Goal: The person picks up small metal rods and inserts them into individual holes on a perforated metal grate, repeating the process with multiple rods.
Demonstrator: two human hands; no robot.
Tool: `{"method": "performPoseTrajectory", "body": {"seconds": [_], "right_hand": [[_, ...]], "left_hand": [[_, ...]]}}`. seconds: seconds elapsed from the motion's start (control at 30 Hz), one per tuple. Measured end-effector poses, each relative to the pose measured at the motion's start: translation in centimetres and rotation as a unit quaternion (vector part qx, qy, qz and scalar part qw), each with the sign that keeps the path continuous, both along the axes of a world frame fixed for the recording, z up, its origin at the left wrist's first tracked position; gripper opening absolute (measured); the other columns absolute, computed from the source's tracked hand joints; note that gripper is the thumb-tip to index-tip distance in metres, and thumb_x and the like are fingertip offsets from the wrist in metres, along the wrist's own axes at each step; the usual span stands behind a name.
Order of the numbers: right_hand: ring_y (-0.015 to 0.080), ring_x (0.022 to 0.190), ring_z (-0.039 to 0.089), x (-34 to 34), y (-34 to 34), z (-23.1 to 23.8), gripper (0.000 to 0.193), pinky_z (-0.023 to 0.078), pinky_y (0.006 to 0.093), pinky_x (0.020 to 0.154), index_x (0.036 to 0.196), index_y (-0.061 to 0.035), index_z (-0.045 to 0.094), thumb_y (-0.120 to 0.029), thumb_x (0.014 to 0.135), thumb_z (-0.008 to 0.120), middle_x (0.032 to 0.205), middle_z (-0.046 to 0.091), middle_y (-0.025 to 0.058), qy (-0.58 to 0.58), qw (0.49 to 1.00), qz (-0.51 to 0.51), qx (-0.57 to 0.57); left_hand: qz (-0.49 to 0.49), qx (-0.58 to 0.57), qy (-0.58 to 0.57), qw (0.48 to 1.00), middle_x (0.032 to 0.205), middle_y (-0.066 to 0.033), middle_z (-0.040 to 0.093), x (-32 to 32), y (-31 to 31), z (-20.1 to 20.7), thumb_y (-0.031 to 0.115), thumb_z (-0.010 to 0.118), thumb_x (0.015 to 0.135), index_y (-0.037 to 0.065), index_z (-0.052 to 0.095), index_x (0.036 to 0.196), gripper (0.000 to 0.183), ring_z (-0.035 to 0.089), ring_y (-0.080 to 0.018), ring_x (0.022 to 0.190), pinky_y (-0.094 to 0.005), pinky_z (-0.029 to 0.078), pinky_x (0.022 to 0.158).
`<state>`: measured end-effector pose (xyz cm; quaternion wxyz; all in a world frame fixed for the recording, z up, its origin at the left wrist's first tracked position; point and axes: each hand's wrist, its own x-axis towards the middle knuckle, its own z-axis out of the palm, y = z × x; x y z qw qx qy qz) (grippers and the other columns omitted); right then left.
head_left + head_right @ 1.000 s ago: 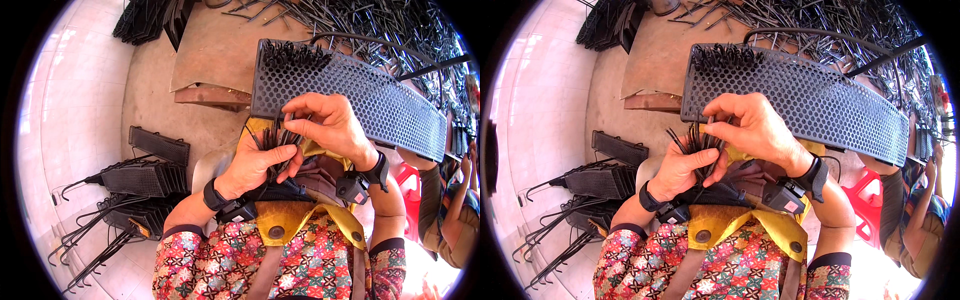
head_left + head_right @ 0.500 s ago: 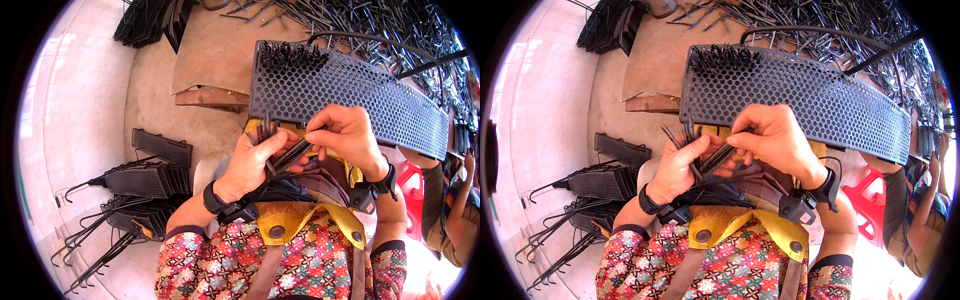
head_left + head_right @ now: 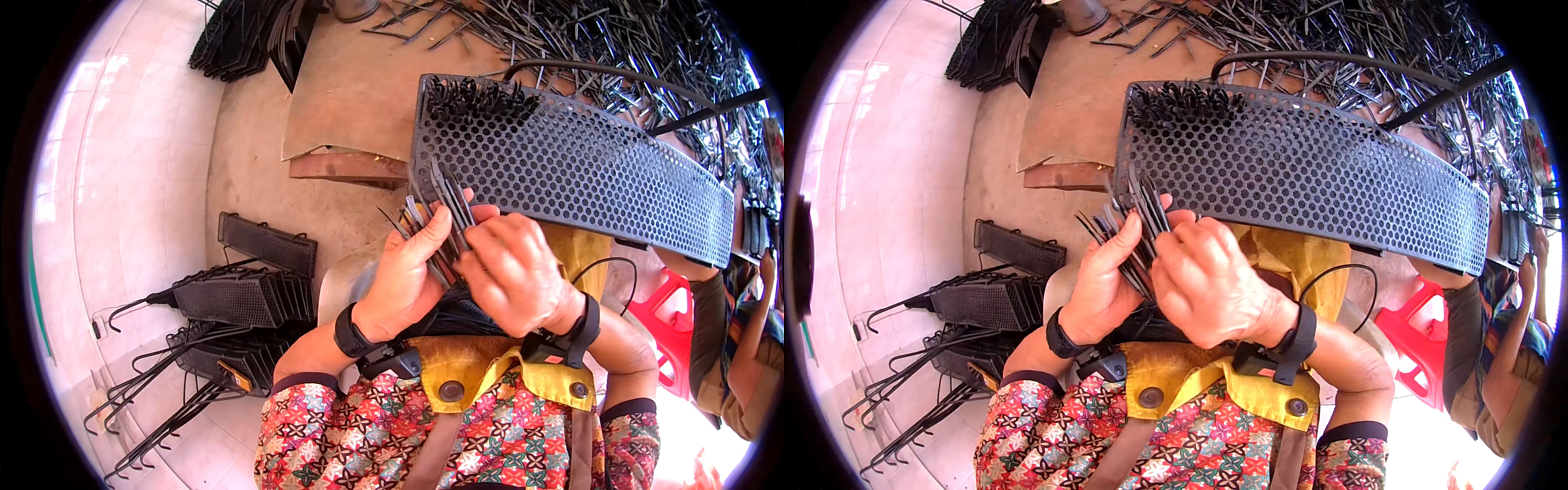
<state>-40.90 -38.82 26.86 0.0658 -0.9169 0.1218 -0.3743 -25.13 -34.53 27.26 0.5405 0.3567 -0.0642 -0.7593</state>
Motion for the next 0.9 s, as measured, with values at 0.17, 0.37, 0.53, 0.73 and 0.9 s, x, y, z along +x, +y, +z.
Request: {"method": "performPoseTrajectory", "body": {"seconds": [0.17, 0.37, 0.53, 0.73, 0.9], "right_hand": [[0.0301, 0.075, 0.056, 0.2, 0.4, 0.5, 0.026, 0.048, 0.0369, 0.058, 0.079, 0.0036, 0.058, -0.007, 0.059, 0.071, 0.086, 0.057, 0.0148, -0.055, 0.991, 0.024, 0.122], [0.0105, 0.057, 0.059, 0.2, -0.9, 1.0, 0.028, 0.047, 0.0224, 0.05, 0.1, 0.0006, 0.057, -0.002, 0.074, 0.07, 0.073, 0.061, 0.0068, -0.18, 0.852, -0.156, 0.467], [0.0063, 0.062, 0.058, -0.4, -1.1, 1.4, 0.023, 0.047, 0.0187, 0.055, 0.099, 0.005, 0.059, 0.002, 0.077, 0.066, 0.075, 0.063, 0.0043, -0.152, 0.741, -0.156, 0.635], [0.0066, 0.064, 0.059, -1.5, -4.1, 2.5, 0.02, 0.046, 0.0171, 0.055, 0.099, 0.0038, 0.061, 0.006, 0.079, 0.063, 0.075, 0.063, 0.003, -0.31, 0.785, -0.204, 0.496], [0.0093, 0.067, 0.062, -0.4, -6.9, 1.8, 0.02, 0.05, 0.0199, 0.063, 0.096, 0.002, 0.063, 0.004, 0.076, 0.066, 0.079, 0.065, 0.0056, -0.306, 0.872, -0.266, 0.273]], "left_hand": [[0.0, -0.004, -0.093, 0.996, 0.1, -0.0081, 0.062, 0.3, 0.5, -0.9, 0.014, 0.052, 0.091, 0.003, 0.053, 0.114, 0.025, 0.06, -0.0166, 0.09, -0.0301, 0.05, 0.078], [-0.117, -0.099, -0.023, 0.988, 0.089, -0.0123, 0.062, 0.4, 0.5, -0.9, 0.015, 0.052, 0.091, 0.001, 0.054, 0.108, 0.022, 0.062, -0.0215, 0.079, -0.0333, 0.054, 0.061], [-0.142, -0.047, -0.058, 0.987, 0.086, -0.0155, 0.062, 0.5, 0.5, -0.5, 0.015, 0.053, 0.09, 0.0, 0.054, 0.106, 0.022, 0.062, -0.0238, 0.072, -0.0334, 0.054, 0.058], [-0.062, 0.037, -0.07, 0.995, 0.087, -0.0147, 0.062, 0.2, 0.3, -0.6, 0.009, 0.056, 0.088, -0.001, 0.054, 0.108, 0.023, 0.062, -0.0235, 0.074, -0.0361, 0.055, 0.061], [-0.03, 0.043, -0.071, 0.996, 0.089, -0.0139, 0.063, 0.5, 0.6, -1.2, 0.008, 0.059, 0.086, -0.002, 0.055, 0.108, 0.025, 0.063, -0.0228, 0.075, -0.0367, 0.055, 0.062]]}}
